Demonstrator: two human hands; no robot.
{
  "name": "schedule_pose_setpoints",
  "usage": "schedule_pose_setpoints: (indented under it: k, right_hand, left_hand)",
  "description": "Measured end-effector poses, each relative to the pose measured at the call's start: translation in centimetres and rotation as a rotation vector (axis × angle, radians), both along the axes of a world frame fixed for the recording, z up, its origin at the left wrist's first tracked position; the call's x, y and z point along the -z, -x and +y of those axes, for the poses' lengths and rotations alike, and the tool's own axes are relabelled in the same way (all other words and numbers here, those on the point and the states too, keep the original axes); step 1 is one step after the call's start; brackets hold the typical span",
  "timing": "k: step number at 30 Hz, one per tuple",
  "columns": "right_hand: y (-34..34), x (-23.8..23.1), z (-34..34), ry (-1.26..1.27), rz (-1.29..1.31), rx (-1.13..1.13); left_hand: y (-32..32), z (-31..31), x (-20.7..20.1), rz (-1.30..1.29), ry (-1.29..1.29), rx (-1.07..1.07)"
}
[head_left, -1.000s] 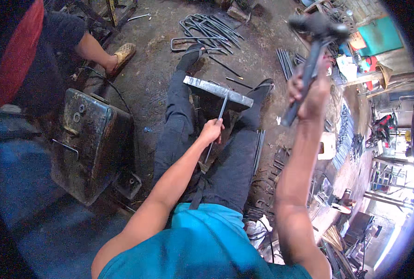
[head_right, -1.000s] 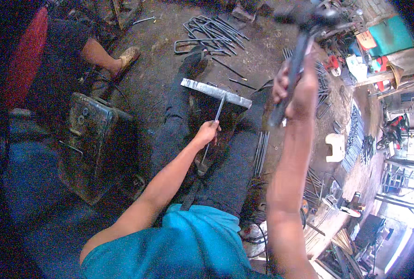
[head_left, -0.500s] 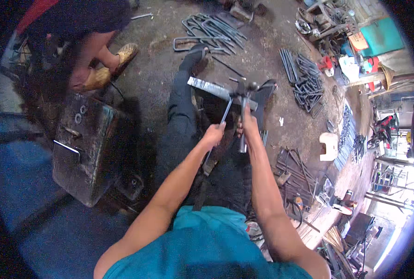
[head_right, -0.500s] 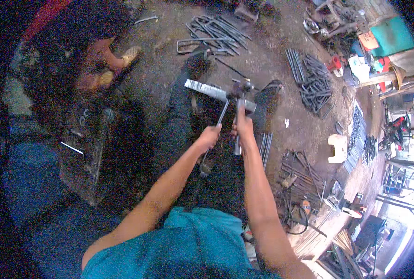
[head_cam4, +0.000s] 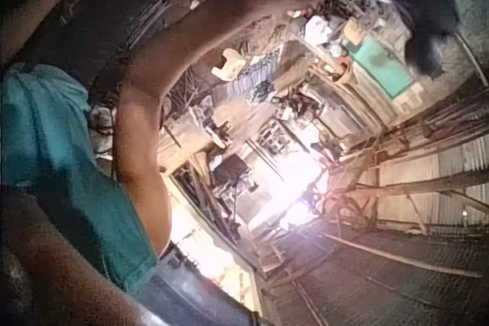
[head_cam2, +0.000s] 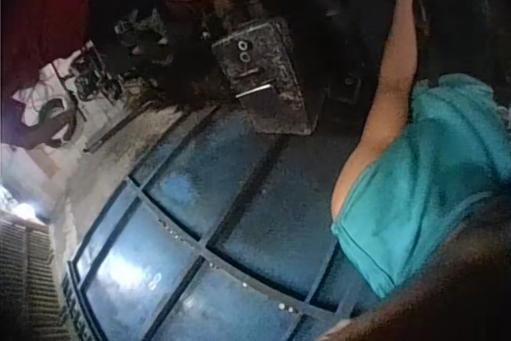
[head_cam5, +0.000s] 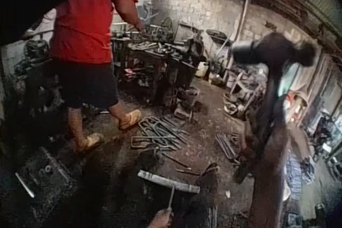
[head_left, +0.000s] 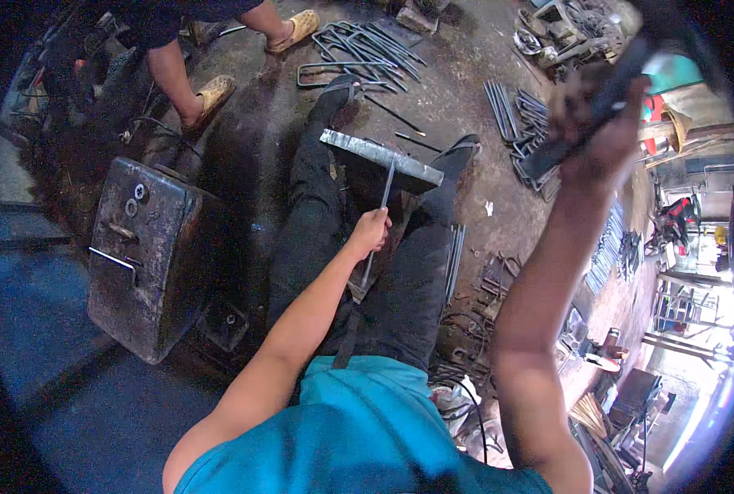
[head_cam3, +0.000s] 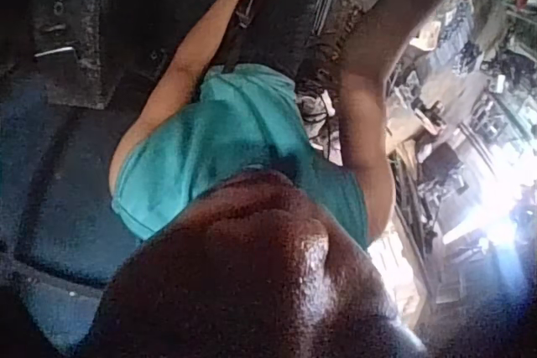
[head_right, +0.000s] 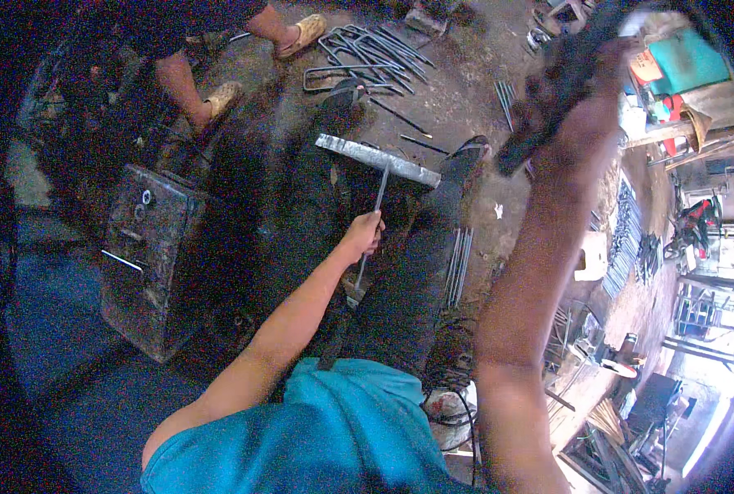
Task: Hammering a metal rod against a metal jig to shape it on a fabrication floor.
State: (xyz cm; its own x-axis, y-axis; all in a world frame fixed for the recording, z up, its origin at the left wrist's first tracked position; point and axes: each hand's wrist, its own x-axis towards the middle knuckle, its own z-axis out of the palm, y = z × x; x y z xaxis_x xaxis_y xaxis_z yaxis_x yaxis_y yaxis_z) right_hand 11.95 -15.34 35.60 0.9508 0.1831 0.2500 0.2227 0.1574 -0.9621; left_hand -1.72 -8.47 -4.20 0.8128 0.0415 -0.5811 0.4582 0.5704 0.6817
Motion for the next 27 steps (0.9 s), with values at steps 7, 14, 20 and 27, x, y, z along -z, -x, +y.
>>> schedule_pose_setpoints:
  k: [7, 14, 20, 27]
  right_hand:
    - [2.1, 10.4, 0.4, -0.001, 0.288, -0.022]
    - [2.6, 35.0, -5.2, 0.856, 0.457, 0.018]
    - [1.8, 23.9, -4.6, 0.324, 0.780, -0.093]
    - [1.6, 2.2, 0.4, -0.042, 0.040, -0.199]
  left_hand:
    - [-0.3, 0.8, 0.9, 0.058, -0.116, 0.042]
    - [1.0, 1.0, -0.7, -0.045, -0.107, -0.003]
    - [1.0, 1.7, -1.6, 0.037, 0.160, -0.004]
    - [0.3, -0.1, 1.7, 0.073, -0.075, 0.070]
